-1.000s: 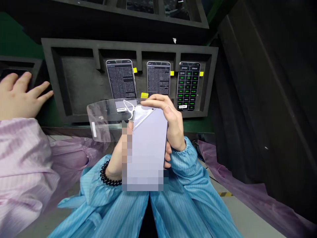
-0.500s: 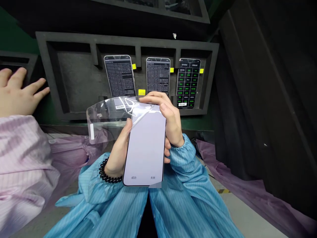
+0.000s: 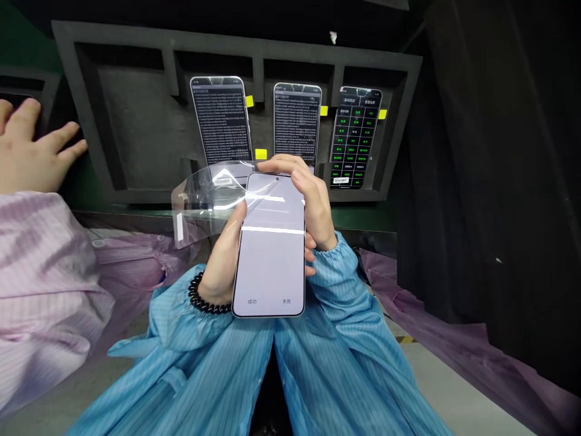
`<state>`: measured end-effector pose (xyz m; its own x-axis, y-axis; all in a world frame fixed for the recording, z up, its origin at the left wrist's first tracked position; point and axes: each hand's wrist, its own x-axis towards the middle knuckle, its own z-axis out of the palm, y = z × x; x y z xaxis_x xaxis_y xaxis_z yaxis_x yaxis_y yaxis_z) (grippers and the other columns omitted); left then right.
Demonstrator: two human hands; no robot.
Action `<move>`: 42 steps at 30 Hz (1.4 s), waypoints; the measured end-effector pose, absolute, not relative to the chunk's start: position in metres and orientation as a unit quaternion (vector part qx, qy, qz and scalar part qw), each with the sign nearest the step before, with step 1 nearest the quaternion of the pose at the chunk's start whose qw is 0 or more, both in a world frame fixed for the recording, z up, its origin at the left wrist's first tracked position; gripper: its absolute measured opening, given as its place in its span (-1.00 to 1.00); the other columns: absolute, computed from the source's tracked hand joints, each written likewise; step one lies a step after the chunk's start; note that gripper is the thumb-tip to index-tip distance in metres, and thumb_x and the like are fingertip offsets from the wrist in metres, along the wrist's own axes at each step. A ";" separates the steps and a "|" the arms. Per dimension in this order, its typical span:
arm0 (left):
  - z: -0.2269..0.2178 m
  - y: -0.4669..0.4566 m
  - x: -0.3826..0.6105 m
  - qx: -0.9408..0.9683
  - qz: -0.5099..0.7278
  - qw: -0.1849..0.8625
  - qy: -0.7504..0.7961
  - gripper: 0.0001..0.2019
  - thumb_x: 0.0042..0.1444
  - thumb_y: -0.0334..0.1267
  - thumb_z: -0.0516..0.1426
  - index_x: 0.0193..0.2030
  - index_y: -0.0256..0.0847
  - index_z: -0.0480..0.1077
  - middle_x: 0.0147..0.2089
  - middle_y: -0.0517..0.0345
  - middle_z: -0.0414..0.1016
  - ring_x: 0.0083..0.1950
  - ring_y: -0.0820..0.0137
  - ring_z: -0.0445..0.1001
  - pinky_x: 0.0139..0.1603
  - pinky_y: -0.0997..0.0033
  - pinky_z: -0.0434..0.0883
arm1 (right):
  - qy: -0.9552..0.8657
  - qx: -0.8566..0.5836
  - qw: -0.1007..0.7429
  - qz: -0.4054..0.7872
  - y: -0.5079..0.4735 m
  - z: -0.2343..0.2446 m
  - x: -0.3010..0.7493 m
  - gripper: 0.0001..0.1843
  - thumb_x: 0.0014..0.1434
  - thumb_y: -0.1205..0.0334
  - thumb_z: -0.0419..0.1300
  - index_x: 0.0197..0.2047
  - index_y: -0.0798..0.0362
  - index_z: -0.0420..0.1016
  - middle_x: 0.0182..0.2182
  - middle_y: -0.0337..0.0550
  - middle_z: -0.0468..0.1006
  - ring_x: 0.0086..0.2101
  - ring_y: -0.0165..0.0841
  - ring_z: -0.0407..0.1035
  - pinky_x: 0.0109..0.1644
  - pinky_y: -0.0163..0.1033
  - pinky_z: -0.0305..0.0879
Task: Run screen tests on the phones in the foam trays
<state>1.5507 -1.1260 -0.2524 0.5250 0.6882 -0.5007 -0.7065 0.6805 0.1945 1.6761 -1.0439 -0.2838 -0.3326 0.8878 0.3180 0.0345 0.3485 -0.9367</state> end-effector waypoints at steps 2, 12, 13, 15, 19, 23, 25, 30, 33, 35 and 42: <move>-0.246 -1.126 1.548 0.006 0.395 0.874 0.283 -0.12 0.31 0.33 -0.33 0.05 -0.40 0.52 -0.14 -0.19 0.63 -0.13 0.12 0.64 -0.08 0.08 0.62 | -0.676 -0.351 0.472 0.444 -1.045 -0.282 1.676 -0.53 0.45 0.20 -0.16 -0.09 -0.03 0.60 -0.02 -0.15 0.61 0.09 -0.25 0.46 0.29 -0.01 0.41; -0.244 -1.123 1.550 0.042 0.393 0.870 0.294 -0.10 0.30 0.34 -0.36 -0.02 -0.36 0.55 -0.17 -0.13 0.63 -0.19 0.18 0.62 -0.13 0.12 0.63 | -0.701 -0.362 0.465 0.403 -1.047 -0.290 1.678 -0.64 0.43 0.19 -0.08 0.01 -0.10 0.55 0.05 -0.15 0.55 0.12 -0.15 0.42 0.29 0.11 0.41; -0.244 -1.123 1.549 0.043 0.392 0.872 0.290 -0.11 0.30 0.35 -0.36 -0.03 -0.36 0.55 -0.16 -0.13 0.63 -0.19 0.18 0.62 -0.13 0.13 0.63 | -0.700 -0.356 0.469 0.404 -1.047 -0.290 1.678 -0.62 0.43 0.20 -0.09 0.01 -0.11 0.55 0.06 -0.16 0.55 0.12 -0.15 0.42 0.29 0.12 0.40; -0.244 -1.123 1.549 0.045 0.396 0.873 0.283 -0.13 0.30 0.35 -0.32 -0.02 -0.37 0.54 -0.14 -0.14 0.63 -0.19 0.19 0.62 -0.13 0.15 0.63 | -0.706 -0.364 0.459 0.399 -1.047 -0.289 1.678 -0.67 0.40 0.18 -0.02 0.02 -0.15 0.55 0.07 -0.17 0.55 0.12 -0.12 0.42 0.30 0.13 0.40; -0.244 -1.123 1.549 0.045 0.399 0.870 0.288 -0.13 0.30 0.36 -0.30 -0.01 -0.38 0.52 -0.16 -0.14 0.62 -0.19 0.20 0.62 -0.12 0.15 0.63 | -0.714 -0.400 0.422 0.389 -1.046 -0.289 1.677 -0.73 0.30 0.13 0.17 0.04 -0.19 0.56 0.10 -0.19 0.55 0.14 -0.08 0.40 0.29 0.10 0.41; -0.243 -1.122 1.549 0.045 0.389 0.872 0.295 -0.12 0.31 0.34 -0.35 -0.01 -0.38 0.52 -0.17 -0.11 0.62 -0.18 0.20 0.62 -0.13 0.16 0.62 | -0.703 -0.407 0.427 0.397 -1.047 -0.293 1.677 -0.71 0.29 0.06 0.19 0.05 -0.19 0.58 0.07 -0.20 0.57 0.16 -0.06 0.39 0.30 0.11 0.40; -0.244 -1.121 1.548 0.040 0.387 0.871 0.299 -0.12 0.31 0.34 -0.36 -0.01 -0.39 0.52 -0.17 -0.13 0.63 -0.19 0.19 0.62 -0.13 0.15 0.62 | -0.709 -0.414 0.416 0.390 -1.048 -0.295 1.677 -0.67 0.23 0.06 0.24 0.06 -0.20 0.57 0.07 -0.19 0.57 0.17 -0.01 0.38 0.32 0.16 0.37; -0.255 -1.118 1.542 0.022 0.379 0.874 0.304 -0.14 0.29 0.36 -0.28 0.10 -0.36 0.49 -0.13 -0.16 0.63 -0.12 0.13 0.63 -0.06 0.10 0.62 | -0.672 -0.399 0.490 0.386 -1.048 -0.296 1.681 -0.72 0.37 0.11 -0.08 -0.04 -0.17 0.43 0.16 -0.16 0.49 0.21 -0.10 0.36 0.27 0.18 0.39; -0.266 -1.118 1.535 0.045 0.418 0.855 0.305 -0.17 0.32 0.32 -0.27 0.12 -0.40 0.47 -0.11 -0.20 0.63 -0.12 0.15 0.63 -0.05 0.10 0.62 | -0.593 -0.364 0.589 0.411 -1.049 -0.293 1.687 -0.68 0.39 0.18 -0.23 -0.15 -0.12 0.32 0.09 -0.15 0.50 0.19 -0.21 0.39 0.25 0.07 0.40; -0.272 -1.117 1.531 0.075 0.442 0.842 0.301 -0.19 0.35 0.27 -0.28 0.14 -0.41 0.47 -0.09 -0.17 0.63 -0.11 0.16 0.63 -0.04 0.11 0.61 | -0.576 -0.369 0.609 0.402 -1.053 -0.289 1.692 -0.75 0.37 0.18 -0.16 -0.17 -0.10 0.33 0.03 -0.13 0.51 0.13 -0.22 0.42 0.21 0.01 0.42; -0.266 -1.111 1.519 0.107 0.457 0.830 0.303 -0.23 0.38 0.22 -0.31 0.14 -0.31 0.49 -0.03 -0.05 0.64 -0.04 0.19 0.62 0.03 0.17 0.59 | -0.729 -0.356 0.517 0.274 -1.084 -0.281 1.704 -0.69 0.38 0.11 -0.03 -0.16 -0.09 0.55 -0.03 -0.14 0.56 -0.03 -0.18 0.43 0.14 0.03 0.38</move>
<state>1.5188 -1.1114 -0.2656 0.3991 0.8228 -0.4046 -0.6934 0.5596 0.4540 1.7043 -1.0840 -0.2812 -0.2120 0.8022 0.5581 0.2366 0.5962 -0.7672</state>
